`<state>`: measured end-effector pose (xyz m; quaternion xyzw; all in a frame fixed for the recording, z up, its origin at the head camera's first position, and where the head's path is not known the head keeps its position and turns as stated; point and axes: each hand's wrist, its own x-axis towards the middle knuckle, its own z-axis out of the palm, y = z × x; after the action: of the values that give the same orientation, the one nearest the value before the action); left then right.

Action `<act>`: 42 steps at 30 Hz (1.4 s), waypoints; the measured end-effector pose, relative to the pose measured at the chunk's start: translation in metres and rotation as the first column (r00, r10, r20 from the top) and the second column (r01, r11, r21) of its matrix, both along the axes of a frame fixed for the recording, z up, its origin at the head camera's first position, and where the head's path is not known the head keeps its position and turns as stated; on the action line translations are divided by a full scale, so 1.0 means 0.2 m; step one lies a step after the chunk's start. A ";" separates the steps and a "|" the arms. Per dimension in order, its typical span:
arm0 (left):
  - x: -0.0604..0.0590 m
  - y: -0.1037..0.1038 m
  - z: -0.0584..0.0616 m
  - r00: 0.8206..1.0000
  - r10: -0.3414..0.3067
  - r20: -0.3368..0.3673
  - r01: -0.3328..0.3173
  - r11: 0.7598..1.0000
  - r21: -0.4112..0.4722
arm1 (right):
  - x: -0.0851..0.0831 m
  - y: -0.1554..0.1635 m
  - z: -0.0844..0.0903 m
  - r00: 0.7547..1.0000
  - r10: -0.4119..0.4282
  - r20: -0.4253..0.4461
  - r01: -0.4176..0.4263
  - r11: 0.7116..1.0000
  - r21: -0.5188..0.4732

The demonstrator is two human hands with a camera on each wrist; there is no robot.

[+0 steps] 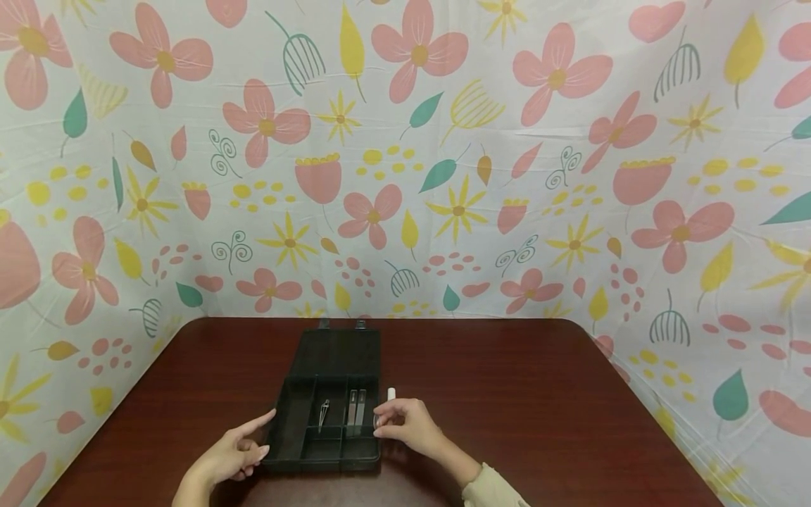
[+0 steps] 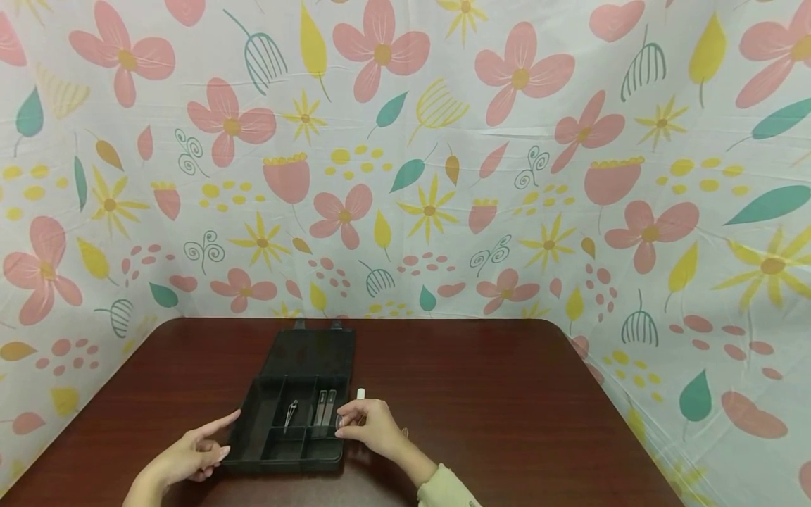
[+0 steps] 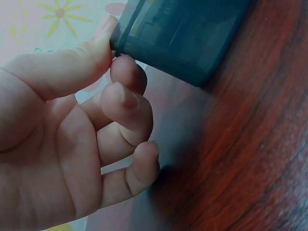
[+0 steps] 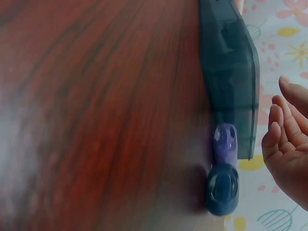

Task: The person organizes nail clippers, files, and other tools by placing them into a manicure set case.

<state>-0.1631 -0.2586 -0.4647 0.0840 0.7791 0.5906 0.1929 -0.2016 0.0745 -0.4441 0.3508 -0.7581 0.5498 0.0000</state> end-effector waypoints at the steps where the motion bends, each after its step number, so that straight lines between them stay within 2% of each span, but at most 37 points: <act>1: 0.00 0.00 0.00 1.000 -0.001 -0.001 0.001 1.000 0.001 | 0.00 -0.01 0.00 1.000 -0.002 0.001 0.002 1.000 -0.002; 16: -0.01 0.00 -0.01 1.000 0.002 -0.004 -0.002 1.000 0.000 | 0.02 -0.11 0.01 0.999 0.039 0.019 -0.039 0.999 -0.004; 26: -0.01 -0.01 -0.01 1.000 0.005 -0.002 -0.005 1.000 -0.003 | 0.03 -0.17 0.02 0.999 0.047 -0.007 -0.047 0.999 0.007; 42: -0.01 -0.01 -0.02 1.000 0.002 0.002 -0.002 1.000 0.006 | 0.04 -0.26 0.02 0.990 0.082 -0.118 -0.080 0.996 0.024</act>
<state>-0.1656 -0.2604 -0.4684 0.0833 0.7772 0.5931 0.1931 -0.1939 0.0217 -0.4398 0.4136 -0.7471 0.5200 0.0195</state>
